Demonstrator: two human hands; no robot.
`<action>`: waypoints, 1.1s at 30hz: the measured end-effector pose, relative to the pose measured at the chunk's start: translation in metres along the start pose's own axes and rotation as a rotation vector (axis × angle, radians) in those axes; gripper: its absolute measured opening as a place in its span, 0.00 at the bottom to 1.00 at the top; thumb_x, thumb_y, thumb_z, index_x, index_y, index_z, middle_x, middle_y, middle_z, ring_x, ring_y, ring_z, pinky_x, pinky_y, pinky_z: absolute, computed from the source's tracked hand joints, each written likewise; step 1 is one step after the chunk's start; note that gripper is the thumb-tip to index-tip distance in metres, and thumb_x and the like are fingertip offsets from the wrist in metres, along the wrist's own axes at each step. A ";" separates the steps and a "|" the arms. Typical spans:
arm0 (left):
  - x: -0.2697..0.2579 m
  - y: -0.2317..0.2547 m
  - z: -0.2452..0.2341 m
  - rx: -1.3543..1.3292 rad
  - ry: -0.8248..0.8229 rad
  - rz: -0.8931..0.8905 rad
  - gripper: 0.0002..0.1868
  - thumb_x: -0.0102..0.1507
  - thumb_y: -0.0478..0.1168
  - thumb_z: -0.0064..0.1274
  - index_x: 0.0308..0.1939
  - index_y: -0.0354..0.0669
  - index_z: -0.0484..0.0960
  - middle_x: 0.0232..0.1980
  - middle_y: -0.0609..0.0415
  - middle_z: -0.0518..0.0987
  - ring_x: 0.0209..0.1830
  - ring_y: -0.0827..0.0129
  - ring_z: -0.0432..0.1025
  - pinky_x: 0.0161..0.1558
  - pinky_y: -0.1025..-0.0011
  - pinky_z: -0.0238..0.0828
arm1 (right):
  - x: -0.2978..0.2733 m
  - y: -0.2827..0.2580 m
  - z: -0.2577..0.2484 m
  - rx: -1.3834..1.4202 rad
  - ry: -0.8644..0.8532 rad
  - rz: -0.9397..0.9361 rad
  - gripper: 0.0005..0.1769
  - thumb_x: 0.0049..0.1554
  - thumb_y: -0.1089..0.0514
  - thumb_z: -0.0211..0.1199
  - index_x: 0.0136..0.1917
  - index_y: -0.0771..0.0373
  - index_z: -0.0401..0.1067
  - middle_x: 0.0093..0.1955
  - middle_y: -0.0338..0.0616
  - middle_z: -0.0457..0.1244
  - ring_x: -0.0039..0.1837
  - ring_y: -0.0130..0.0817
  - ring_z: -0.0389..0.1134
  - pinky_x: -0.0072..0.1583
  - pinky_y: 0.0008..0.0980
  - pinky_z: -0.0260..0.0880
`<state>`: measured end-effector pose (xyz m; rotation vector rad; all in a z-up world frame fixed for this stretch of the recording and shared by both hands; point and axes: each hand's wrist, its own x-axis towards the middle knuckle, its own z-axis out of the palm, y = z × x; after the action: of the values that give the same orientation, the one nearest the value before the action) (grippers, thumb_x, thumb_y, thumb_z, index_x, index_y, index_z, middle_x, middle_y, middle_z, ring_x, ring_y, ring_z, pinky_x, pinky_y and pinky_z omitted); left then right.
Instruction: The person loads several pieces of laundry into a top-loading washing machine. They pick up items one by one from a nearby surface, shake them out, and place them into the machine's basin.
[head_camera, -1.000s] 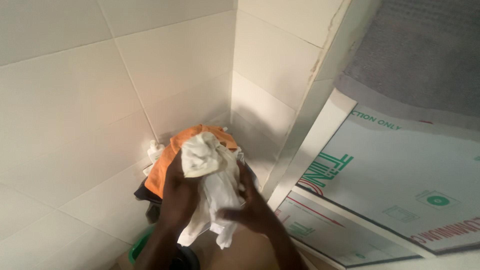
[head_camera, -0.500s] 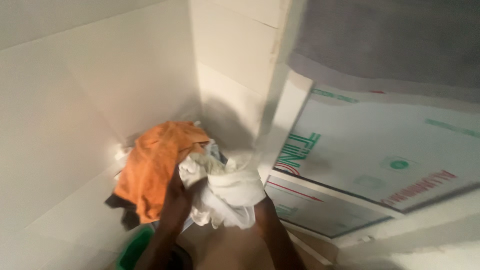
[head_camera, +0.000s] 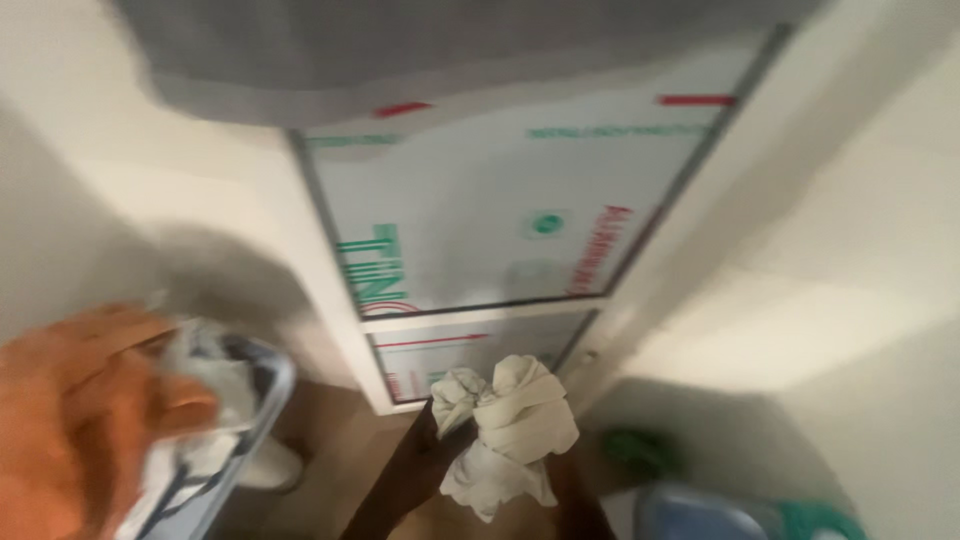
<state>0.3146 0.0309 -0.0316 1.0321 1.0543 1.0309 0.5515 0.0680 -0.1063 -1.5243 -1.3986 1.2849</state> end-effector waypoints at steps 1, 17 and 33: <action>0.006 0.001 0.019 -0.018 -0.052 -0.005 0.35 0.64 0.44 0.57 0.72 0.38 0.62 0.65 0.45 0.75 0.64 0.60 0.70 0.63 0.63 0.67 | -0.008 0.009 -0.019 0.005 0.053 0.013 0.51 0.40 0.66 0.61 0.77 0.59 0.53 0.73 0.49 0.58 0.74 0.46 0.61 0.70 0.44 0.63; 0.030 0.042 0.295 0.104 -0.671 0.047 0.29 0.64 0.43 0.53 0.68 0.40 0.68 0.59 0.50 0.81 0.59 0.64 0.76 0.61 0.65 0.73 | -0.186 0.052 -0.242 -0.035 0.794 0.125 0.49 0.39 0.73 0.54 0.76 0.62 0.58 0.71 0.53 0.61 0.73 0.47 0.62 0.70 0.42 0.63; 0.028 -0.101 0.403 0.461 -0.781 0.223 0.22 0.64 0.44 0.44 0.61 0.42 0.76 0.56 0.41 0.82 0.59 0.50 0.76 0.59 0.61 0.70 | -0.299 0.137 -0.248 -0.247 1.113 0.236 0.49 0.38 0.80 0.47 0.74 0.65 0.62 0.69 0.57 0.63 0.72 0.48 0.63 0.69 0.40 0.63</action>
<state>0.7269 -0.0206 -0.0631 1.7703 0.5311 0.4595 0.8496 -0.2164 -0.1059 -2.1061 -0.6450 0.1991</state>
